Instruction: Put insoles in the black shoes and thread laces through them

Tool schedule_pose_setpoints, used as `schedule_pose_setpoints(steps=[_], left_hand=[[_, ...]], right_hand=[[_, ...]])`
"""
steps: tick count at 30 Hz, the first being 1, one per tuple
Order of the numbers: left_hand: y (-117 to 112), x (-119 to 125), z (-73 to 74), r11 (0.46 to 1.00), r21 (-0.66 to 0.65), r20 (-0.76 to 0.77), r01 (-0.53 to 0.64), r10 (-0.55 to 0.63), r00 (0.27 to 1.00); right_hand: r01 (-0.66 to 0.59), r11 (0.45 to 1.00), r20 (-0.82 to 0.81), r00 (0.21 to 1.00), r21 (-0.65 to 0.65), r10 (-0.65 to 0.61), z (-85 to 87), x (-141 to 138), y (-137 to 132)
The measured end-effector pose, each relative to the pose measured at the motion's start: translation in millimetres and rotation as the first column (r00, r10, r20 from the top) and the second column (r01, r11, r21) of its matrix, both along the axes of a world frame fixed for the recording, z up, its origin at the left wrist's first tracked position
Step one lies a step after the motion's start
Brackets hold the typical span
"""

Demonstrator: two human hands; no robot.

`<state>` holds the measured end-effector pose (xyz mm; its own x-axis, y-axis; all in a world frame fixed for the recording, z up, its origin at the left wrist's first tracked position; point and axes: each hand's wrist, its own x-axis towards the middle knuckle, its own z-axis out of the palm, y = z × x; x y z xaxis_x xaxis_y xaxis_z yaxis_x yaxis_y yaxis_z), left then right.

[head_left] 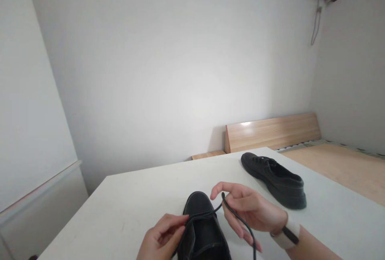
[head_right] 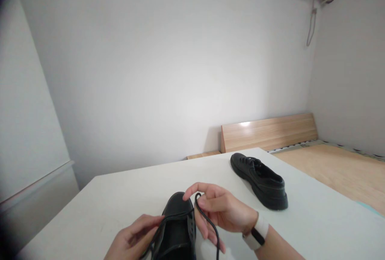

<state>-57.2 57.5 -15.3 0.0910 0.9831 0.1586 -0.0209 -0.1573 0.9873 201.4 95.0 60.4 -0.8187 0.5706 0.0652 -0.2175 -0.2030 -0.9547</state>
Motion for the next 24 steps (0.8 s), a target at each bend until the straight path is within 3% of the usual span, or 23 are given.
schedule_pose_setpoints(steps=[4,7,12,15,18,24], left_hand=[[-1,1,5.8,1.0,0.0,0.021,-0.004,0.004,1.0],[0,2,10.0,0.997,-0.067,0.02,0.037,-0.036,0.999],[-6,9,18.9,1.0,-0.009,-0.066,0.027,-0.028,0.997],[-10,11,24.7,0.999,0.05,-0.099,-0.004,0.009,0.995],[-12,8,28.4,0.998,0.064,-0.119,0.007,0.001,0.993],[-8,1,27.6,0.999,0.047,0.07,-0.003,0.0,0.998]], right_hand=[[-0.092,0.996,0.055,0.994,0.017,0.091,-0.4,1,-2],[-0.074,0.993,0.183,0.982,0.088,0.057,-5.2,-3,-1],[0.121,0.966,0.241,0.954,0.229,-0.176,-7.9,-12,-4],[0.31,0.886,0.213,0.893,0.344,-0.396,-16.1,-17,-2],[0.35,0.828,0.237,0.844,0.438,-0.482,-28.1,-21,1],[0.284,0.89,0.286,0.874,0.358,-0.394,-37.7,-26,6]])
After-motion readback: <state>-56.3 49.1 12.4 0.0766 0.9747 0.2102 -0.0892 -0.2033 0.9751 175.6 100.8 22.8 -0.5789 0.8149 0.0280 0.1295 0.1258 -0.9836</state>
